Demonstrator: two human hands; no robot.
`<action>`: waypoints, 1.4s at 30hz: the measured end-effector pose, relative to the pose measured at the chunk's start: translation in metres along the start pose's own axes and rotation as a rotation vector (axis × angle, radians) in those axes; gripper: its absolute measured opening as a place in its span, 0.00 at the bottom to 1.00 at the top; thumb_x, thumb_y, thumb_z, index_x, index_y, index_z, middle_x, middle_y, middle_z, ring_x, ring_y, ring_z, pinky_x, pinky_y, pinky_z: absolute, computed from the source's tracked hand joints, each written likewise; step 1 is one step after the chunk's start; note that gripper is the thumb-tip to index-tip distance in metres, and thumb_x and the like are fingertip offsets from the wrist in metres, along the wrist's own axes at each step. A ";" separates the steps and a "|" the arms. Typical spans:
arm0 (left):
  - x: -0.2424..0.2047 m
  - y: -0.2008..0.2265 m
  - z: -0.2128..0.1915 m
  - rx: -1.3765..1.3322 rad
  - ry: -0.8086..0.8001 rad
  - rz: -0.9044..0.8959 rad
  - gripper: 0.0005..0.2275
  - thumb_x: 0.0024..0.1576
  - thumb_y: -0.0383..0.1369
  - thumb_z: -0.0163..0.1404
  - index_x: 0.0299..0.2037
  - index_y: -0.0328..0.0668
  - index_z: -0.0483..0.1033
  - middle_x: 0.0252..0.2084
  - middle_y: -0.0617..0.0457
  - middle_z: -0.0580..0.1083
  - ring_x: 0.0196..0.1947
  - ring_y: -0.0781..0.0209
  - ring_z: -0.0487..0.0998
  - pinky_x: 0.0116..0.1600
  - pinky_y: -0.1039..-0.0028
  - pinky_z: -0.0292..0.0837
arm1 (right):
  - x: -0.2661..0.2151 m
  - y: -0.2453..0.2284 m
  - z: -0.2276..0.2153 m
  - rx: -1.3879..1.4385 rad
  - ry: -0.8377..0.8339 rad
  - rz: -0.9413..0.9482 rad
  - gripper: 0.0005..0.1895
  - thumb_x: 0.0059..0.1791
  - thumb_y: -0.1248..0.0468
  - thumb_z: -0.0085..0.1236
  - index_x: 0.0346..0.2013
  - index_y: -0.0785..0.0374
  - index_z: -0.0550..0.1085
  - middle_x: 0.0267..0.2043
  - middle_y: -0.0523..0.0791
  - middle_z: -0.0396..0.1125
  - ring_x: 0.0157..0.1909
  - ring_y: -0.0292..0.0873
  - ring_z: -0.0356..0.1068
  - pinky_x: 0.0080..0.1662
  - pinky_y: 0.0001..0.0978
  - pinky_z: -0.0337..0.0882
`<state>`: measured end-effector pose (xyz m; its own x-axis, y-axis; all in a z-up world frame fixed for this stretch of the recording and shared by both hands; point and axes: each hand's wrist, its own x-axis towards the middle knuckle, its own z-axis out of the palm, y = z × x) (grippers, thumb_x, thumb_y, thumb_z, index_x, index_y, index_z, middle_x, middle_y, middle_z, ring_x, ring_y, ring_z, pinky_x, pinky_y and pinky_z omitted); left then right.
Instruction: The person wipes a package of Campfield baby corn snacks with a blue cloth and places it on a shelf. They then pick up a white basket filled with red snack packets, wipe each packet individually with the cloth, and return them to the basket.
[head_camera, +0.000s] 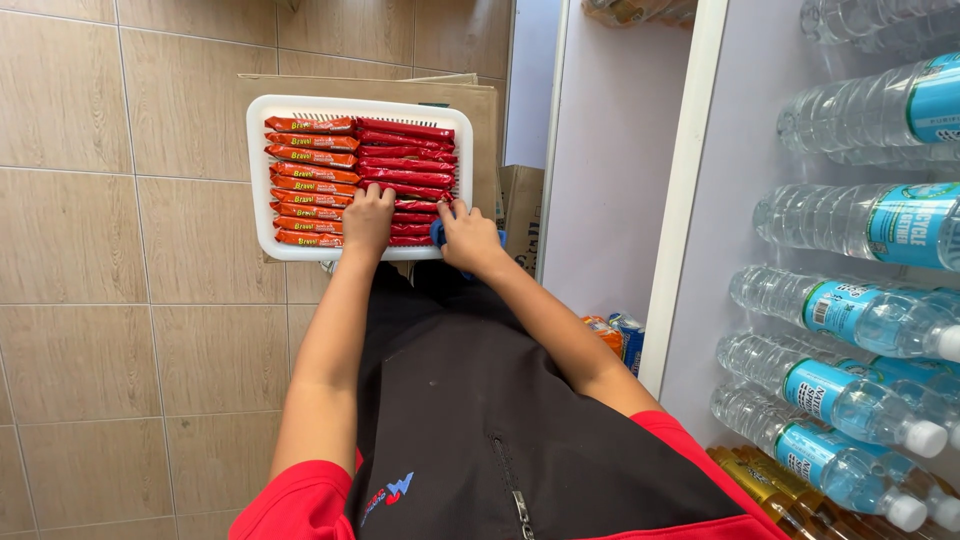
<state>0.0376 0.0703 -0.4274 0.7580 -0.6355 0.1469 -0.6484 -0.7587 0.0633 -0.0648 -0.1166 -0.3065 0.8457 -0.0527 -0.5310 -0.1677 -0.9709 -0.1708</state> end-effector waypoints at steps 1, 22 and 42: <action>0.003 0.000 0.004 0.000 0.002 0.001 0.03 0.55 0.32 0.54 0.35 0.54 0.73 0.33 0.57 0.69 0.36 0.56 0.75 0.28 0.69 0.78 | 0.001 -0.003 0.000 -0.001 0.002 0.001 0.41 0.43 0.56 0.58 0.70 0.58 0.59 0.63 0.52 0.57 0.53 0.63 0.70 0.48 0.57 0.77; -0.018 0.004 0.019 -0.080 -0.219 0.061 0.09 0.53 0.42 0.59 0.42 0.60 0.80 0.37 0.62 0.78 0.48 0.59 0.72 0.52 0.65 0.66 | -0.027 0.040 -0.036 0.706 0.195 0.003 0.38 0.41 0.64 0.55 0.67 0.44 0.66 0.63 0.47 0.61 0.65 0.63 0.64 0.64 0.56 0.66; 0.110 0.081 -0.414 -1.914 0.270 -0.005 0.30 0.67 0.51 0.45 0.75 0.47 0.52 0.56 0.56 0.57 0.51 0.67 0.58 0.58 0.77 0.58 | -0.102 -0.065 -0.251 0.894 1.205 -0.724 0.33 0.49 0.61 0.58 0.65 0.66 0.59 0.63 0.55 0.55 0.67 0.57 0.55 0.70 0.52 0.49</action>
<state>0.0383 -0.0018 0.0027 0.8519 -0.4565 0.2566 0.0065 0.4992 0.8665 -0.0126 -0.1066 -0.0332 0.6819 -0.2320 0.6937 0.5487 -0.4650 -0.6948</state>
